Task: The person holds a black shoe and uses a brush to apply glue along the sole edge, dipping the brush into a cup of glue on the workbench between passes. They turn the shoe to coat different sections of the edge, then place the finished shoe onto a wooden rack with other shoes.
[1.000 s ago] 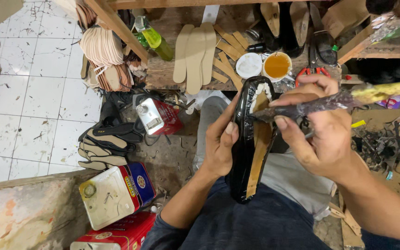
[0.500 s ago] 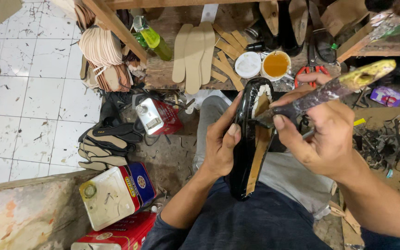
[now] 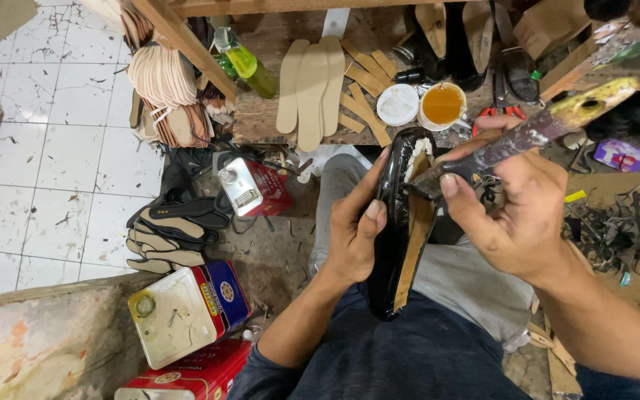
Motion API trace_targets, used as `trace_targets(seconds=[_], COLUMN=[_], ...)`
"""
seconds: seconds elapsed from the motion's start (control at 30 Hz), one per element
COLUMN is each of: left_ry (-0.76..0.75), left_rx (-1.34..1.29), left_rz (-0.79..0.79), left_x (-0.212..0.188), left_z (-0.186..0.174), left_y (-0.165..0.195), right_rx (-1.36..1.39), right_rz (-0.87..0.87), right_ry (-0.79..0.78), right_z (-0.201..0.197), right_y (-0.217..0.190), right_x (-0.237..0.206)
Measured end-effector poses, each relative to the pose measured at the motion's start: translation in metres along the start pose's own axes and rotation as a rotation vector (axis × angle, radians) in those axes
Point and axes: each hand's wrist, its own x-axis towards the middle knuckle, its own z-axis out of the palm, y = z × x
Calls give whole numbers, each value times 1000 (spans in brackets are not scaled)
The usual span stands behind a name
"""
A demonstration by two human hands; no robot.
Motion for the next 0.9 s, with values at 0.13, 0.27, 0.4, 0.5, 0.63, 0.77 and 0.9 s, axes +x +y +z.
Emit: trace_targets(seconds=[0.13,0.27,0.4,0.5,0.63,0.77,0.9], left_ry=[-32,-32,-20,-58,-48,-60,-20], left_rx=[-68,-129,-143,-127,-144,-244,-268], left_rz=[11,-18,49,71,78,88,112], left_x=[-5,-6,-3,-2,-2,-5,-6], left_z=[-1,2,0,-2,-3,-1,-3], left_y=[-7,-11,-10,-9,-10,-19,-37], right_rx=[60,-101,-209,-223,-219,-262,-220], right_rz=[-24,-55,-173,-156,-272,-247,-249], right_ry=[-5,146,16,74,60,104,43], right_z=[1,3,-1,-1,2,3,-1], right_y=[1,0,-4,-6,-2,-1,-9], right_x=[5,4,0,1,4,0,0])
